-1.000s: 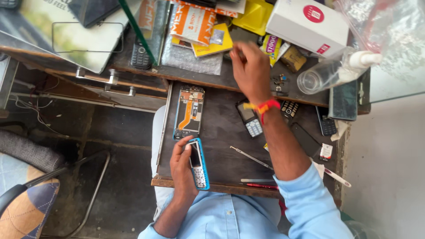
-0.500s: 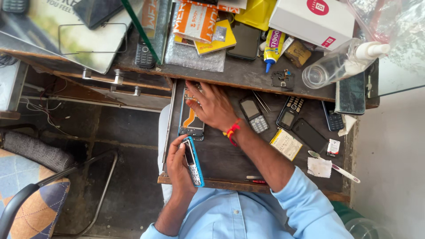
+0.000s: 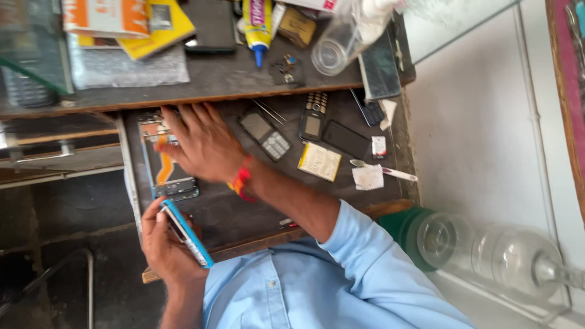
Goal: The person disassembles a blue mobile phone, removes the SIM cards and battery, uses a metal pick to pry open the internal components, and then begins to reassemble the device by placing the screen and casing back together.
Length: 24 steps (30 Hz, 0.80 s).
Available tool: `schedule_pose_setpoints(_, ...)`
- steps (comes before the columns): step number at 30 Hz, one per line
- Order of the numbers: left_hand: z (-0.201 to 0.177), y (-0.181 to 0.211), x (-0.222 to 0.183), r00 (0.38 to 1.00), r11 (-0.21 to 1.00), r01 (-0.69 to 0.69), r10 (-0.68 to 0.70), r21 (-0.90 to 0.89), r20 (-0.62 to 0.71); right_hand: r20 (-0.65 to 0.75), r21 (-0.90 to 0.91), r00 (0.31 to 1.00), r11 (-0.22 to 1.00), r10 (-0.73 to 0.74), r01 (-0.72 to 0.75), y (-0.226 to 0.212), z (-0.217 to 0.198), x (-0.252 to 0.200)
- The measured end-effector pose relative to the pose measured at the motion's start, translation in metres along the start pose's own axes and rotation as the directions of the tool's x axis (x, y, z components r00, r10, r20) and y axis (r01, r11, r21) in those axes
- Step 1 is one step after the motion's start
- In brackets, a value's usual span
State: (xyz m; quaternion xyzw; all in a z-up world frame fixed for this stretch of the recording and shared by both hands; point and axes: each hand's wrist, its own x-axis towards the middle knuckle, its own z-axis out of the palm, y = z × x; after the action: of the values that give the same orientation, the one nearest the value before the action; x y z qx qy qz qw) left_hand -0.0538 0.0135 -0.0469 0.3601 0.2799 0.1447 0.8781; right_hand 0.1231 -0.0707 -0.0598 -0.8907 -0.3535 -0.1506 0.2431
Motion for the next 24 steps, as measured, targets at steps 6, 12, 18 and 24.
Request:
schedule_pose_setpoints(6, -0.001, -0.003, 0.000, 0.999, 1.000, 0.014, -0.014, 0.002, 0.035, 0.090, 0.320, 0.993, 0.942, 0.082, -0.107, -0.037, -0.121, -0.126)
schedule_pose_setpoints(12, 0.006, -0.009, 0.003, 0.998, 0.998, 0.012, -0.016, 0.055, 0.068, 0.067, 0.235, 0.978, 0.950, 0.198, -0.208, -0.034, -0.137, -0.198)
schedule_pose_setpoints(18, 0.009, -0.019, 0.003, 0.991, 0.998, -0.009, 0.000, 0.069, 0.132, -0.012, 0.158, 0.990, 0.978, 0.142, -0.138, -0.045, -0.130, -0.220)
schedule_pose_setpoints(24, -0.004, -0.021, -0.006, 0.977, 0.998, -0.058, 0.050, 0.032, 0.209, -0.008, 0.195, 0.988, 0.970, 0.152, -0.147, -0.037, -0.137, -0.227)
